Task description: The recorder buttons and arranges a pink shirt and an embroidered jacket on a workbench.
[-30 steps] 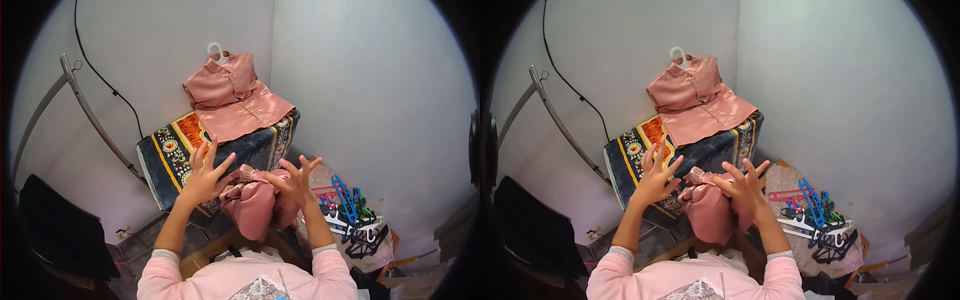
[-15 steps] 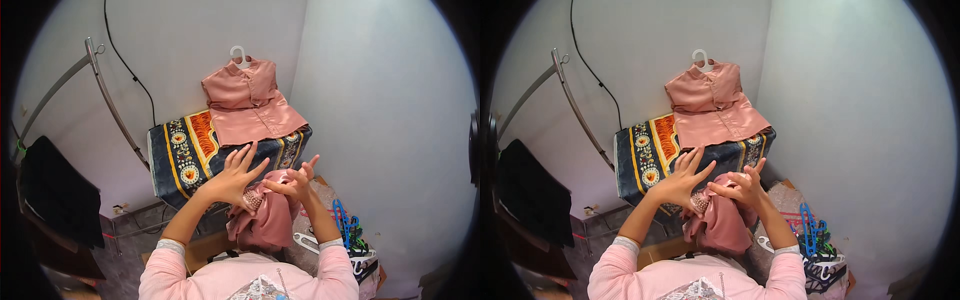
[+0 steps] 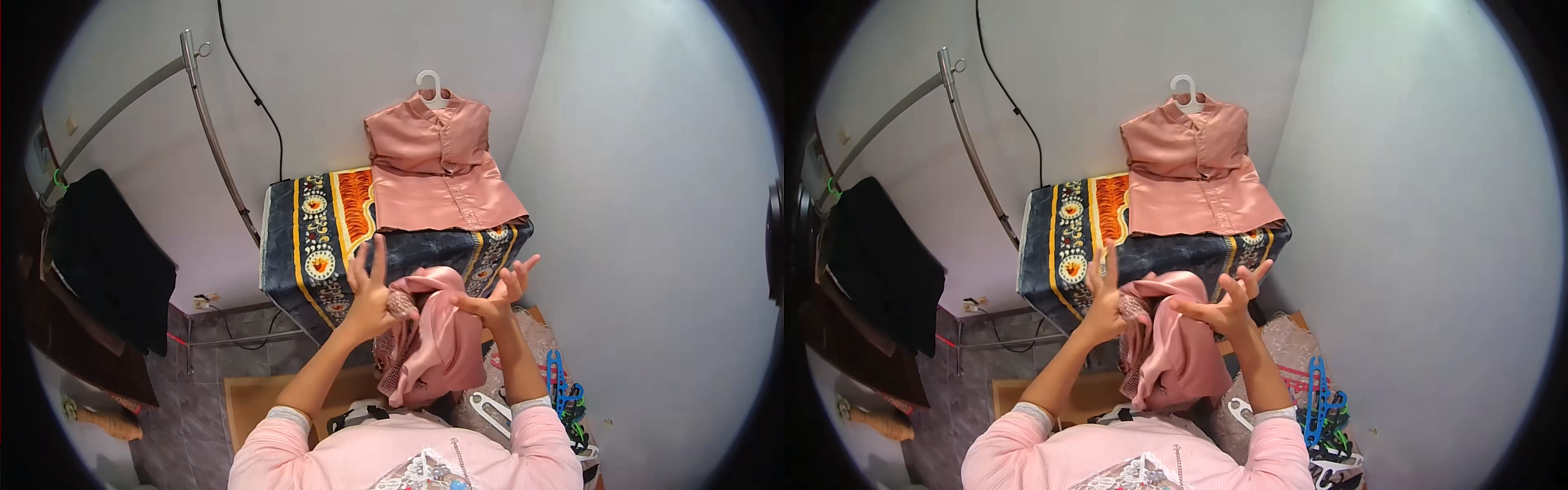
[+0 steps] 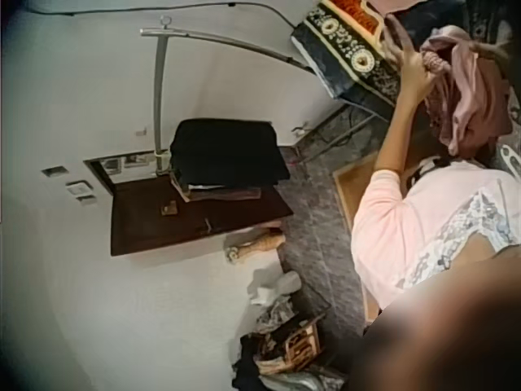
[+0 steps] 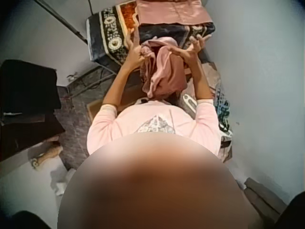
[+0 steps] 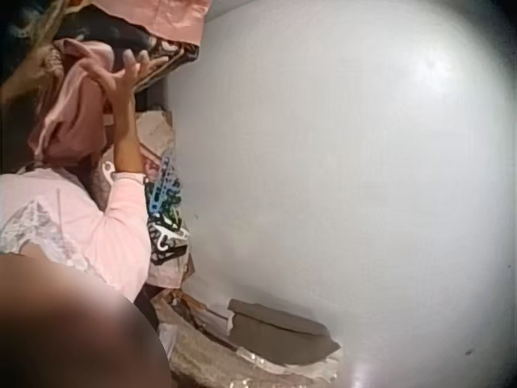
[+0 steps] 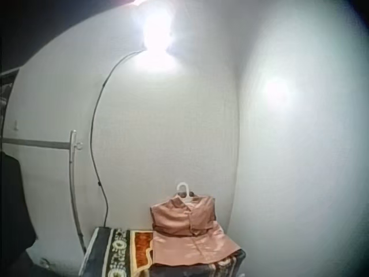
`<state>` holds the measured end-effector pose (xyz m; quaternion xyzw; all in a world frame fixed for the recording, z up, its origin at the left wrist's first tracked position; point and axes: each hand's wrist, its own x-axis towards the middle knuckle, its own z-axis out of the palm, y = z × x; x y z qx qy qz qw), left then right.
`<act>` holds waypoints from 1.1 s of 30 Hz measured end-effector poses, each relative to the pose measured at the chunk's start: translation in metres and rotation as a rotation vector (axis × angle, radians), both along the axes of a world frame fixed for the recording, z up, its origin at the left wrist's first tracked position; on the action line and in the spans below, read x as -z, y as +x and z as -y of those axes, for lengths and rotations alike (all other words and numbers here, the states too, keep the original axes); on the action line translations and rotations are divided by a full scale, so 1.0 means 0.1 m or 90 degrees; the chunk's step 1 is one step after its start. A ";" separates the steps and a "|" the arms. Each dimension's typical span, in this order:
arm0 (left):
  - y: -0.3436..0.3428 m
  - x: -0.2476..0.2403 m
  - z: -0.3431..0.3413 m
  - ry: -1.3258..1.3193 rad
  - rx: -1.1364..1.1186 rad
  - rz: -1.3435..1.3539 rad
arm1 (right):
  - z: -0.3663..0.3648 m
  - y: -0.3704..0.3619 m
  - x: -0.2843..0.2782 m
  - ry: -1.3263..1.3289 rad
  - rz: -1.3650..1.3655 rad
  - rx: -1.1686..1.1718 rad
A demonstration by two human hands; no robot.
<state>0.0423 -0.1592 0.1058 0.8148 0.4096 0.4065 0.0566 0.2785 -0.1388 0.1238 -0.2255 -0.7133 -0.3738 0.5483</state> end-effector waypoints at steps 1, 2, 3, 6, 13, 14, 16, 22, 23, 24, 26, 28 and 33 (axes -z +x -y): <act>-0.03 0.02 0.02 -0.007 -0.046 0.053 | -0.02 0.07 0.06 -0.024 -0.006 0.009; -0.08 0.02 0.03 -0.020 -0.102 0.092 | -0.02 0.15 0.09 -0.047 -0.013 0.018; -0.11 0.00 0.07 0.001 -0.133 0.168 | -0.02 0.25 0.09 -0.066 -0.001 0.025; -0.31 -0.02 0.17 0.045 -0.253 0.198 | -0.09 0.50 0.18 -0.123 -0.020 0.076; -0.43 -0.22 0.40 0.139 -0.389 0.267 | -0.12 0.83 0.32 -0.212 -0.002 0.195; -0.42 -0.24 0.40 0.133 -0.392 0.256 | -0.14 0.86 0.35 -0.236 0.007 0.205; -0.38 -0.24 0.41 0.166 -0.407 0.212 | -0.14 0.83 0.37 -0.310 0.043 0.255; -0.27 -0.18 0.43 0.182 -0.471 0.087 | -0.07 0.43 0.61 -0.651 0.060 0.143; -0.26 -0.19 0.44 0.192 -0.480 0.081 | -0.02 0.32 0.64 -0.672 0.080 0.121; -0.25 -0.22 0.46 0.203 -0.499 0.059 | 0.05 0.19 0.67 -0.717 0.062 0.042; -0.21 -0.25 0.47 0.204 -0.490 0.038 | 0.08 0.00 0.76 -0.750 0.121 0.046; -0.23 -0.27 0.47 0.215 -0.496 0.008 | -0.01 -0.13 0.88 -0.747 0.103 0.024; -0.42 -0.19 0.57 0.213 -0.519 0.026 | -0.15 -0.36 0.83 -0.790 0.099 -0.077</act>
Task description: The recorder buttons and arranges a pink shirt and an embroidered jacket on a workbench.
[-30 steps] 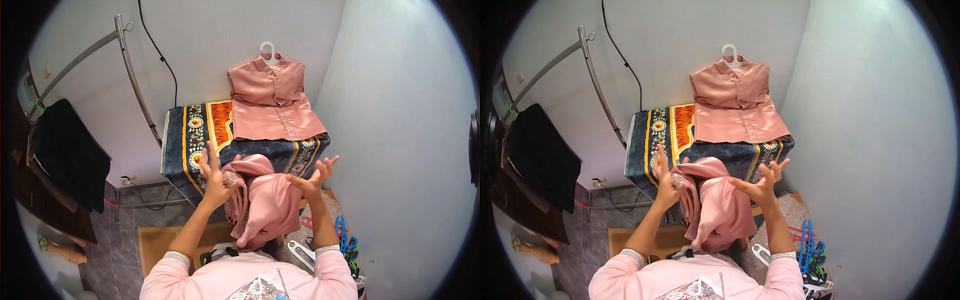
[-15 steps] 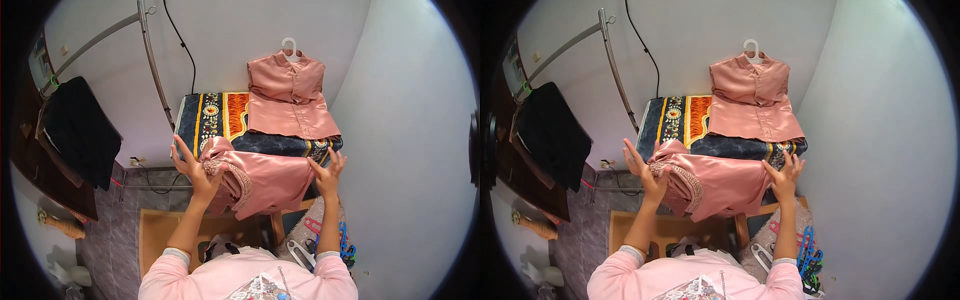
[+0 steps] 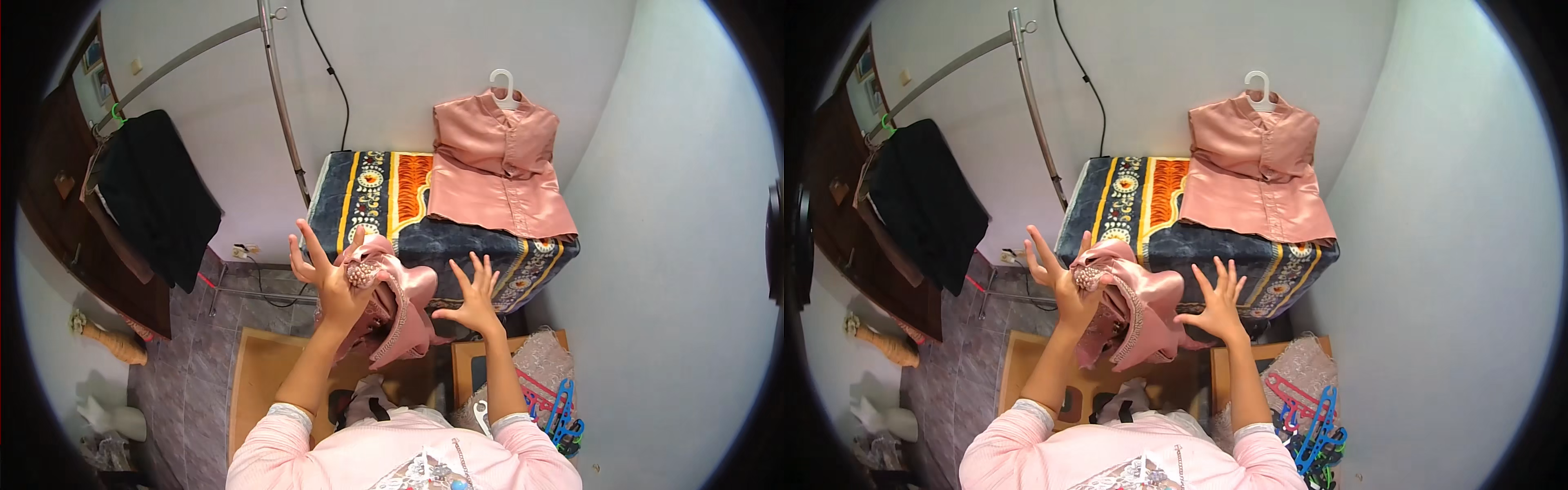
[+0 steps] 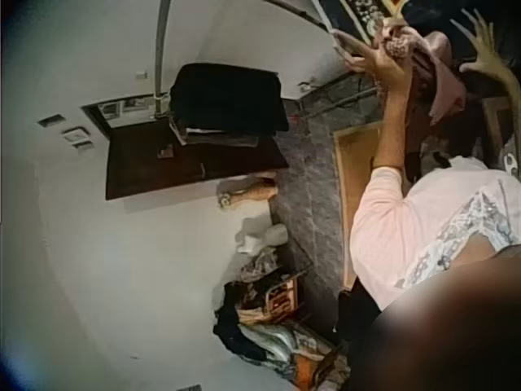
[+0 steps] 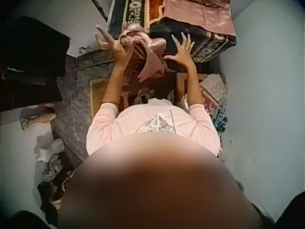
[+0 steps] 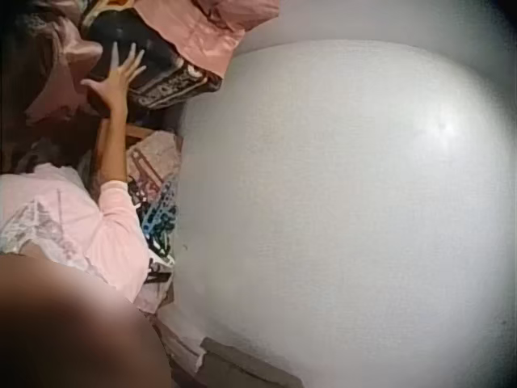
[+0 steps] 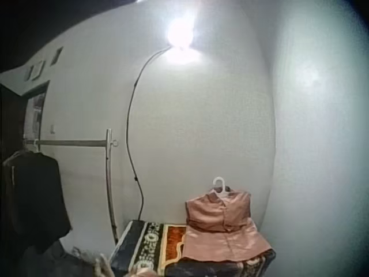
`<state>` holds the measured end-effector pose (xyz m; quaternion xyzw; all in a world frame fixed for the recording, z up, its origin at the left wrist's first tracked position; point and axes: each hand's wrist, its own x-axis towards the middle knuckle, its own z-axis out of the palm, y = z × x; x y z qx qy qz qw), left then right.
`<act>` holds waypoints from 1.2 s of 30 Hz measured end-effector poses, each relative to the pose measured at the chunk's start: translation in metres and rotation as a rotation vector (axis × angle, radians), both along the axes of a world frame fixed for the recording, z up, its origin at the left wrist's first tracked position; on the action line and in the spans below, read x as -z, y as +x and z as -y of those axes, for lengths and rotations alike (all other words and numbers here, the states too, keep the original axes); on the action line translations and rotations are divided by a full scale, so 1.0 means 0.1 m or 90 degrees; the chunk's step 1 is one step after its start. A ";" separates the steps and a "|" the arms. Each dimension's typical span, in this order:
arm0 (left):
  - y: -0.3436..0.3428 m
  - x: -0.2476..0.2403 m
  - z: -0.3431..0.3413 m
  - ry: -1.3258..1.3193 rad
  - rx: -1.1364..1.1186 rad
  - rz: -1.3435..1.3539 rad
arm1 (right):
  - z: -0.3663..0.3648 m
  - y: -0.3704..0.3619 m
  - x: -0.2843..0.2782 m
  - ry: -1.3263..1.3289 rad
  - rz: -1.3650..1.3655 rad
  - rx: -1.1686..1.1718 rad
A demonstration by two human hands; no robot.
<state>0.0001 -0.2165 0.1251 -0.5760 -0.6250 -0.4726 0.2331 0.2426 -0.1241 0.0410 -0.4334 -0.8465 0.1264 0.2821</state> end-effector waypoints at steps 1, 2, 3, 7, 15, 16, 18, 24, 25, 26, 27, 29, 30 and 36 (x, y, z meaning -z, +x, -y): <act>-0.01 -0.02 0.01 0.001 0.009 0.019 | -0.02 -0.05 0.00 -0.011 0.011 -0.029; -0.03 -0.01 0.01 0.007 0.007 0.019 | -0.05 -0.13 0.03 -0.003 0.046 -0.050; -0.05 -0.02 0.03 0.009 -0.005 0.013 | -0.09 -0.19 0.07 0.018 0.077 -0.068; -0.15 -0.01 0.00 0.027 0.040 0.029 | -0.27 -0.45 0.06 -0.041 0.013 -0.162; -0.38 -0.20 -0.03 0.016 0.065 0.016 | -0.56 -0.66 -0.15 -0.013 0.056 -0.337; -0.43 -0.19 -0.04 0.017 0.064 0.024 | -0.57 -0.61 -0.19 0.004 0.020 -0.323; -0.60 -0.21 -0.03 0.022 0.048 0.024 | -0.57 -0.54 -0.38 0.033 -0.021 -0.290; -0.82 -0.13 -0.26 -0.020 0.041 0.052 | -0.62 -0.46 -0.96 0.249 -0.088 -0.063; -0.82 -0.10 -0.34 -0.023 0.034 0.029 | -0.64 -0.47 -1.02 0.293 -0.092 -0.003; -0.80 -0.06 -0.41 -0.020 0.037 0.017 | -0.67 -0.48 -1.06 0.329 -0.069 0.054; -0.79 -0.03 -0.48 -0.017 0.039 0.005 | -0.72 -0.49 -1.07 0.365 -0.063 0.100; -0.77 0.05 -0.56 -0.051 0.052 -0.056 | -0.77 -0.54 -1.10 0.386 -0.084 0.151; -0.76 0.14 -0.62 -0.055 0.060 -0.089 | -0.80 -0.56 -1.09 0.403 -0.074 0.181; -0.80 0.88 -0.83 -0.162 0.299 -0.301 | -0.93 -0.60 -1.11 0.456 -0.040 0.241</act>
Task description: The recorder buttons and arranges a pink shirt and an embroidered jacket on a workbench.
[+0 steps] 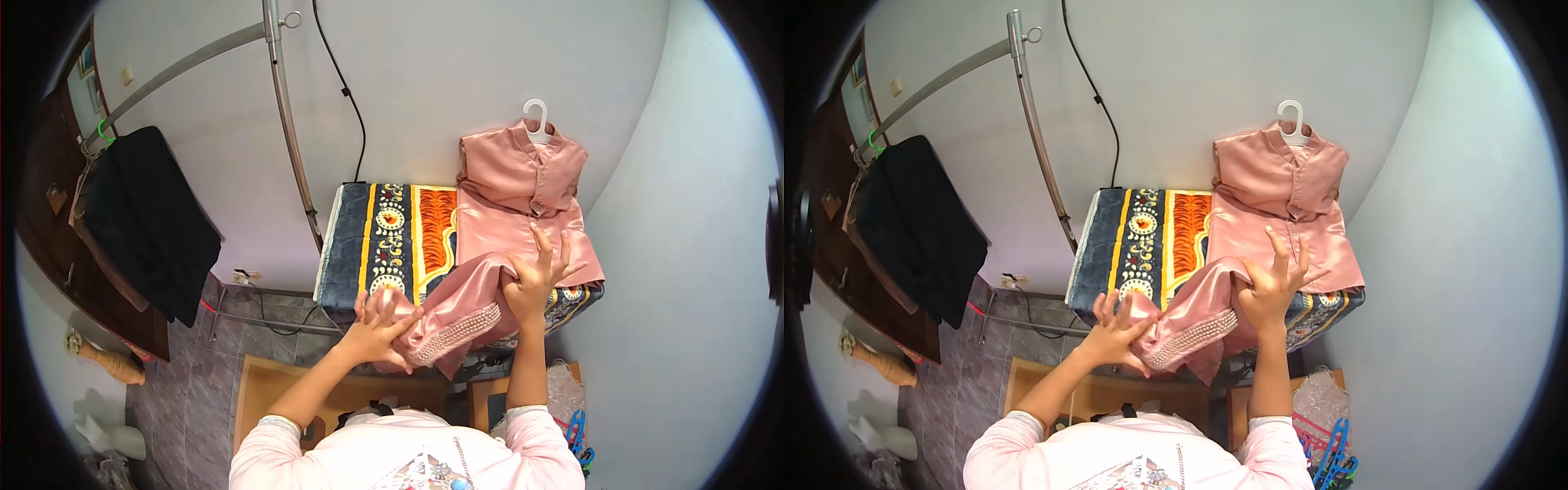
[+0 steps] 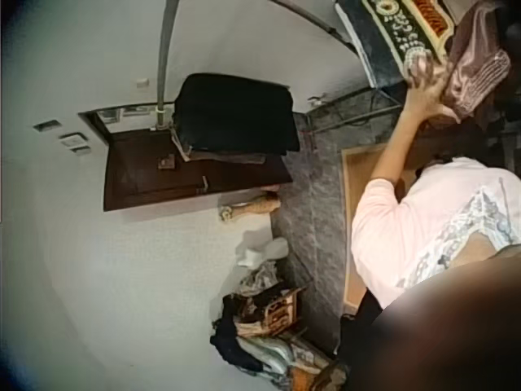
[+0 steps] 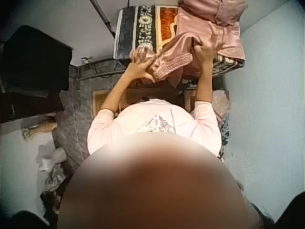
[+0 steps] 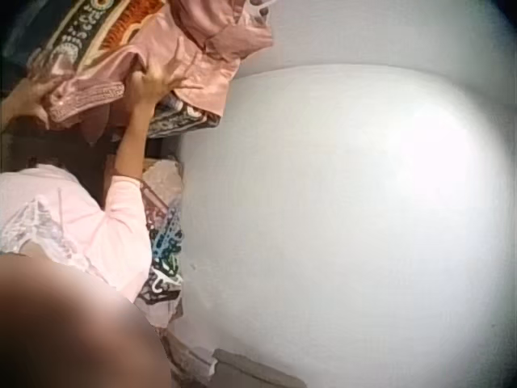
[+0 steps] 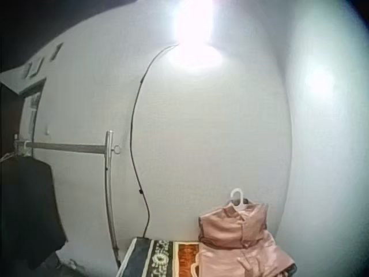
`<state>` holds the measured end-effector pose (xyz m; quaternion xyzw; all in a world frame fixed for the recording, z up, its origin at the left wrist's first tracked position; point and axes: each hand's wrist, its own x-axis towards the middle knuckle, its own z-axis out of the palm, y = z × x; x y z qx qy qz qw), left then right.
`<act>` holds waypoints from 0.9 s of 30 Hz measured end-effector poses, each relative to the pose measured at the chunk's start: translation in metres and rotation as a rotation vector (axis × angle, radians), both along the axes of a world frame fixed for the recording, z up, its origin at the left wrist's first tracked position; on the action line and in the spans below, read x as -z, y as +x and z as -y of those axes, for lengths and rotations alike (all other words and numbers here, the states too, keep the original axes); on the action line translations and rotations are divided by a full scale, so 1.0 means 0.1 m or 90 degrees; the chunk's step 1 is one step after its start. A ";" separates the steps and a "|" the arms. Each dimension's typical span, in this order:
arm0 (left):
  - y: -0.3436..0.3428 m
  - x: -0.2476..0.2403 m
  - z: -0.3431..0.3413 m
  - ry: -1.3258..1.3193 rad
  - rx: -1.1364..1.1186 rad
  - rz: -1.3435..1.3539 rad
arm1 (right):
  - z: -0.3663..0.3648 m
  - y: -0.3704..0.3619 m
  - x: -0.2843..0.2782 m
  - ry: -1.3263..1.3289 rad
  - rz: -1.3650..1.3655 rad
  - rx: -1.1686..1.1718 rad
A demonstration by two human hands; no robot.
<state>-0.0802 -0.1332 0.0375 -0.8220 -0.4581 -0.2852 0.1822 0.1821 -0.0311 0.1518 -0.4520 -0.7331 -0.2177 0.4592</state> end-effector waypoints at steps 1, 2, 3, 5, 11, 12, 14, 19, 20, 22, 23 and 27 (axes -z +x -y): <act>-0.04 0.04 -0.03 -0.023 0.023 -0.031 | -0.02 -0.02 -0.02 0.008 0.001 0.006; -0.07 0.09 -0.04 -0.055 0.022 -0.043 | -0.02 -0.01 -0.04 0.006 0.006 0.004; -0.09 0.14 -0.06 -0.065 -0.015 -0.050 | -0.03 0.00 -0.01 -0.003 0.006 0.010; -0.10 0.16 -0.15 -0.057 -0.087 -0.046 | -0.05 0.01 -0.01 0.034 -0.009 -0.013; 0.46 0.52 -0.04 -0.090 -0.109 0.051 | -0.01 -0.11 -0.02 0.009 0.003 0.013; 0.55 0.56 -0.01 -0.117 -0.141 0.077 | -0.02 -0.11 -0.02 0.017 0.000 0.021; 0.63 0.63 -0.02 -0.150 -0.209 0.074 | 0.01 -0.11 -0.05 0.025 0.001 0.022; 0.40 0.60 -0.17 -0.107 -0.263 0.056 | -0.01 -0.05 -0.08 0.030 0.005 0.046; 0.31 0.54 -0.16 -0.103 -0.271 0.057 | -0.03 0.01 -0.05 0.033 0.016 0.081; 0.10 0.46 -0.14 -0.062 -0.279 0.093 | -0.04 0.12 -0.01 0.039 0.000 0.115; 0.00 0.38 -0.11 -0.028 -0.301 0.077 | -0.04 0.17 0.01 0.041 0.001 0.140; -0.27 0.03 -0.01 0.049 -0.311 0.088 | -0.05 0.27 0.12 0.014 -0.009 0.203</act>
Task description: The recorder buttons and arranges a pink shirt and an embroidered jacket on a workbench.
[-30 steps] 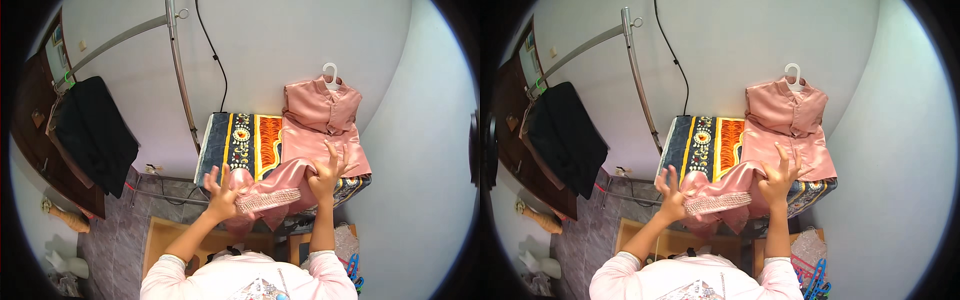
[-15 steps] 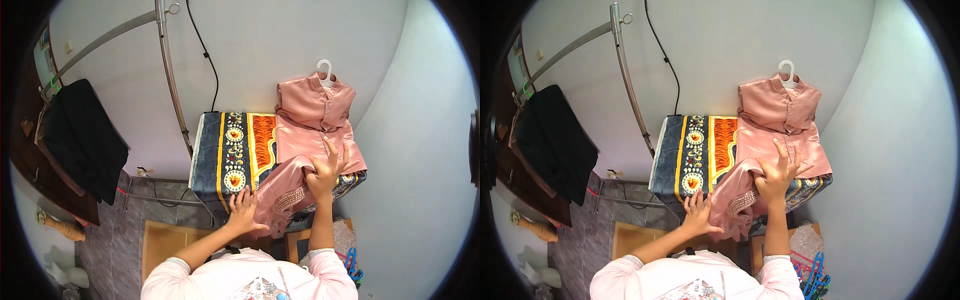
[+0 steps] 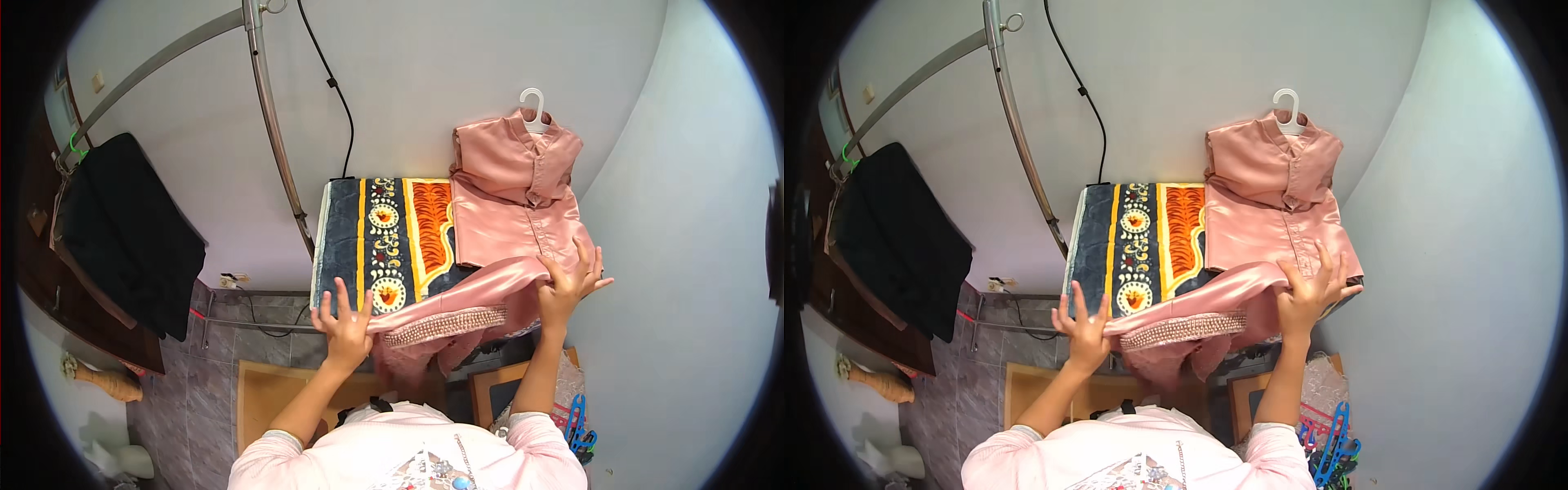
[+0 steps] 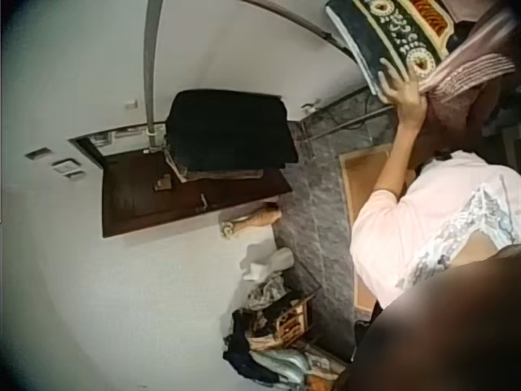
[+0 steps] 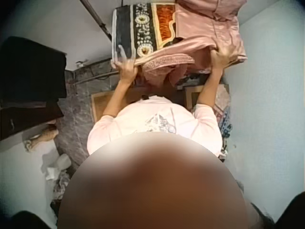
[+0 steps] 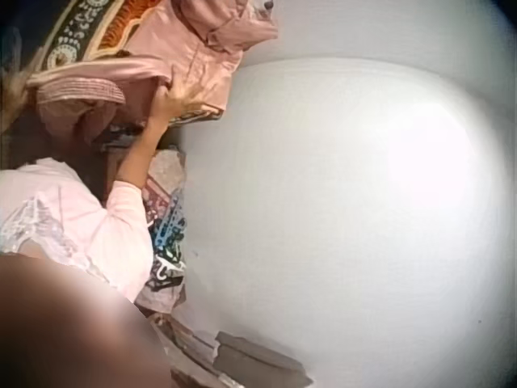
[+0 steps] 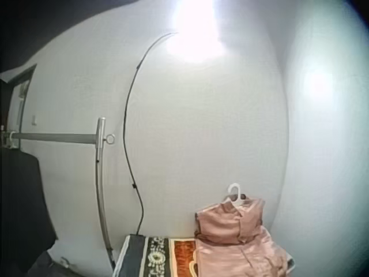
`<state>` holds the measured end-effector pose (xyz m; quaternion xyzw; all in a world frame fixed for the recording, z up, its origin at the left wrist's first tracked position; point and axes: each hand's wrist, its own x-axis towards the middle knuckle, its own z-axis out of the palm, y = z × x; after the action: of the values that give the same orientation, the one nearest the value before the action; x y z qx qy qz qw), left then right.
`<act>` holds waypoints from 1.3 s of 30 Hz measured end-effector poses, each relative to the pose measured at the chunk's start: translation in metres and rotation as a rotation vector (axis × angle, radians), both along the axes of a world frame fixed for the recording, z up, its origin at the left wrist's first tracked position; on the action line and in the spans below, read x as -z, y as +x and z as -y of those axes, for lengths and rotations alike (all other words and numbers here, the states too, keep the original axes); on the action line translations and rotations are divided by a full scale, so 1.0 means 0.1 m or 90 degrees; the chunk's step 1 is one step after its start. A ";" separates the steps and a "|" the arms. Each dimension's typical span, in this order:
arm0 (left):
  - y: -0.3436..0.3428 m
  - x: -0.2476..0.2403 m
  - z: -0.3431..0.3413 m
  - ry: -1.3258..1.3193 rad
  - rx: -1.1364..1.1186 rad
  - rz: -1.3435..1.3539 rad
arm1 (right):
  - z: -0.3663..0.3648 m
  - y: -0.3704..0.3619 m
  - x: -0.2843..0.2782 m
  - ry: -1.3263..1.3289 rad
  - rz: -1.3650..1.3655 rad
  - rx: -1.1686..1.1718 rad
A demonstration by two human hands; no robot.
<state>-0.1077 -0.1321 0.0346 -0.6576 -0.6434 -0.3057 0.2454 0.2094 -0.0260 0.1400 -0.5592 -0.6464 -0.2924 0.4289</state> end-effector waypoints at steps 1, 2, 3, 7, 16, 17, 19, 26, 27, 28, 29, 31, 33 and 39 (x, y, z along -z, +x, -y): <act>-0.04 -0.07 0.00 0.035 -0.008 -0.002 | -0.03 0.00 0.03 0.010 -0.019 -0.012; -0.07 -0.13 -0.02 0.064 -0.015 0.007 | -0.04 -0.03 0.03 0.018 -0.021 -0.010; -0.10 -0.20 -0.04 0.094 -0.020 0.015 | -0.04 -0.06 0.03 0.025 -0.024 -0.006; -0.23 -0.45 -0.22 0.135 -0.031 0.028 | -0.13 -0.14 0.01 0.024 -0.030 -0.005; -0.47 -1.16 -0.80 0.222 -0.063 0.005 | -0.56 -0.37 -0.37 0.087 0.008 -0.003; -0.47 -1.21 -0.89 0.215 -0.070 -0.001 | -0.62 -0.40 -0.40 0.079 0.008 0.007; -0.49 -1.20 -1.09 0.198 -0.076 -0.002 | -0.83 -0.42 -0.38 0.091 0.031 0.013; -0.52 -1.16 -1.55 0.178 -0.113 -0.008 | -1.38 -0.59 -0.24 0.046 0.008 -0.041; -0.52 -1.19 -1.63 0.189 -0.113 -0.014 | -1.45 -0.59 -0.27 0.043 0.004 -0.054; -0.54 -1.23 -1.71 0.181 -0.123 -0.032 | -1.56 -0.59 -0.32 0.052 0.021 -0.052; -0.53 -1.30 -1.79 0.200 -0.126 -0.044 | -1.67 -0.60 -0.37 0.058 0.027 -0.051; -0.57 -1.42 -1.97 0.225 -0.139 -0.065 | -1.86 -0.68 -0.54 0.059 0.020 -0.064; -0.59 -1.61 -2.20 0.260 -0.148 -0.067 | -2.07 -0.76 -0.68 0.044 0.002 -0.047; -0.66 -1.78 -2.85 0.296 -0.218 -0.117 | -2.65 -0.77 -0.84 0.123 0.029 -0.064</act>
<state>-0.1739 0.1527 0.2129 -0.4907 -0.6327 -0.3384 0.4943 0.1323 0.2393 0.2243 -0.4752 -0.6522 -0.3438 0.4802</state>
